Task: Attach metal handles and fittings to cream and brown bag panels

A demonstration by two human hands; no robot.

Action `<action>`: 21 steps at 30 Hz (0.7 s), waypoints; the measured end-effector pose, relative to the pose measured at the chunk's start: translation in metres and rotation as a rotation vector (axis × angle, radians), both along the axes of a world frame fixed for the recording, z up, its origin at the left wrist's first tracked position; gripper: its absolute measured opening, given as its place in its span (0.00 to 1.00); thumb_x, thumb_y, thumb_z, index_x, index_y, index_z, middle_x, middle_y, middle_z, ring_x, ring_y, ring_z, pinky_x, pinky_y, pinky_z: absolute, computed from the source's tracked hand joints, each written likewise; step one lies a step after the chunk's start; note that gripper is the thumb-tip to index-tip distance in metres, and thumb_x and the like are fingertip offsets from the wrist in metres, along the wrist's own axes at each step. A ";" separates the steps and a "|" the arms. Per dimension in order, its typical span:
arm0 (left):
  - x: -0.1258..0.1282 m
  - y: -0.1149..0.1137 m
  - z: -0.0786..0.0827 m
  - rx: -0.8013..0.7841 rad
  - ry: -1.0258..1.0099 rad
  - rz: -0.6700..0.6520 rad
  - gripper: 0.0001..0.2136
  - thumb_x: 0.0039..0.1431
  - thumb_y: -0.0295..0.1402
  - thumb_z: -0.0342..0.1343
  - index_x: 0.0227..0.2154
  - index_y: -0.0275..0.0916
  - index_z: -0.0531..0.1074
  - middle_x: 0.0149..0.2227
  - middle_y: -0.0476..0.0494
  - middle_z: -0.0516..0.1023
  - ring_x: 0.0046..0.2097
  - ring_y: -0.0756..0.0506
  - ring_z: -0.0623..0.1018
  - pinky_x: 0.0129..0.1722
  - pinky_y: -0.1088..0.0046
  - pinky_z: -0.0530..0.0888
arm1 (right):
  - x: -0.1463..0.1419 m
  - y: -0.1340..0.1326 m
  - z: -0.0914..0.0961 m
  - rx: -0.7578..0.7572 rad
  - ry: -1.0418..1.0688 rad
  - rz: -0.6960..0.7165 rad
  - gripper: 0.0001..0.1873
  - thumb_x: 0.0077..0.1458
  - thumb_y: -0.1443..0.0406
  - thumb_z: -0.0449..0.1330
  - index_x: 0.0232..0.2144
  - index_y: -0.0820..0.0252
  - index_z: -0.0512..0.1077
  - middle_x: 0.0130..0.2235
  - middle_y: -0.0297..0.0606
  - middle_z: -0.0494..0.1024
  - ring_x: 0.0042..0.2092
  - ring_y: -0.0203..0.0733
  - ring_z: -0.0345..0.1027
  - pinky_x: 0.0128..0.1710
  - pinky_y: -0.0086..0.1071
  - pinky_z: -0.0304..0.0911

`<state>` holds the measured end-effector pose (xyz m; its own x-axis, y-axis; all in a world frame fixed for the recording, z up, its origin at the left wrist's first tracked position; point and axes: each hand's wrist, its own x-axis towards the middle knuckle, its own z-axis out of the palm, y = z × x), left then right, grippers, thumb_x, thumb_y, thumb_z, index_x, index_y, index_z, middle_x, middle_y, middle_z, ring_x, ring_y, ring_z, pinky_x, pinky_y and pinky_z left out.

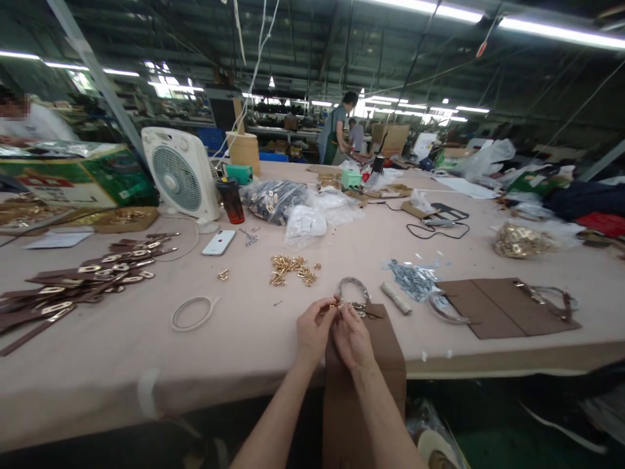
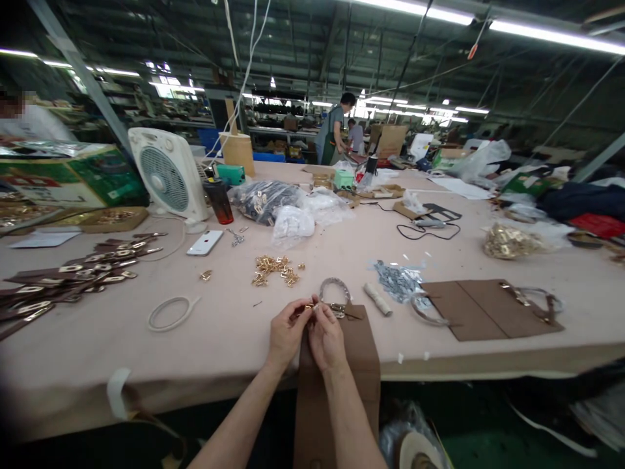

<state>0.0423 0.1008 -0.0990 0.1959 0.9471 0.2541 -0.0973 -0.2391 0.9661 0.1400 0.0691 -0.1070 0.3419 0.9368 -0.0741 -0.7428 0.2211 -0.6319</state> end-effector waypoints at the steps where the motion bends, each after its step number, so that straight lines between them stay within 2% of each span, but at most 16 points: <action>1: 0.000 0.000 0.000 -0.003 -0.006 -0.002 0.11 0.63 0.37 0.61 0.46 0.39 0.80 0.46 0.41 0.85 0.47 0.44 0.84 0.52 0.66 0.81 | 0.000 0.000 0.000 -0.001 -0.005 -0.006 0.11 0.52 0.60 0.73 0.39 0.53 0.80 0.47 0.36 0.82 0.51 0.41 0.75 0.60 0.38 0.68; 9: -0.004 0.000 0.004 0.016 0.030 0.060 0.10 0.63 0.36 0.61 0.45 0.40 0.81 0.45 0.41 0.86 0.45 0.43 0.85 0.51 0.65 0.82 | -0.005 0.004 -0.006 0.004 -0.060 -0.044 0.10 0.51 0.61 0.74 0.35 0.53 0.79 0.50 0.34 0.81 0.50 0.39 0.74 0.58 0.38 0.69; 14: -0.007 0.000 0.006 0.056 0.073 0.098 0.10 0.63 0.35 0.61 0.45 0.42 0.82 0.46 0.43 0.86 0.48 0.42 0.85 0.55 0.62 0.80 | -0.002 0.002 -0.003 -0.004 -0.053 0.012 0.10 0.51 0.62 0.75 0.35 0.53 0.79 0.49 0.33 0.81 0.51 0.38 0.74 0.59 0.34 0.68; 18: -0.007 0.000 0.005 0.093 0.079 0.028 0.11 0.64 0.33 0.60 0.46 0.43 0.83 0.48 0.44 0.86 0.50 0.42 0.84 0.57 0.61 0.79 | 0.008 -0.005 0.006 -0.006 -0.012 0.149 0.17 0.51 0.64 0.75 0.43 0.50 0.78 0.49 0.31 0.81 0.49 0.35 0.75 0.56 0.30 0.69; 21: -0.008 0.001 0.005 0.057 0.052 -0.051 0.11 0.64 0.34 0.60 0.47 0.43 0.83 0.49 0.43 0.85 0.50 0.42 0.84 0.58 0.61 0.78 | 0.012 -0.008 0.009 -0.009 -0.010 0.207 0.19 0.49 0.64 0.76 0.43 0.50 0.77 0.47 0.29 0.81 0.47 0.33 0.75 0.54 0.27 0.70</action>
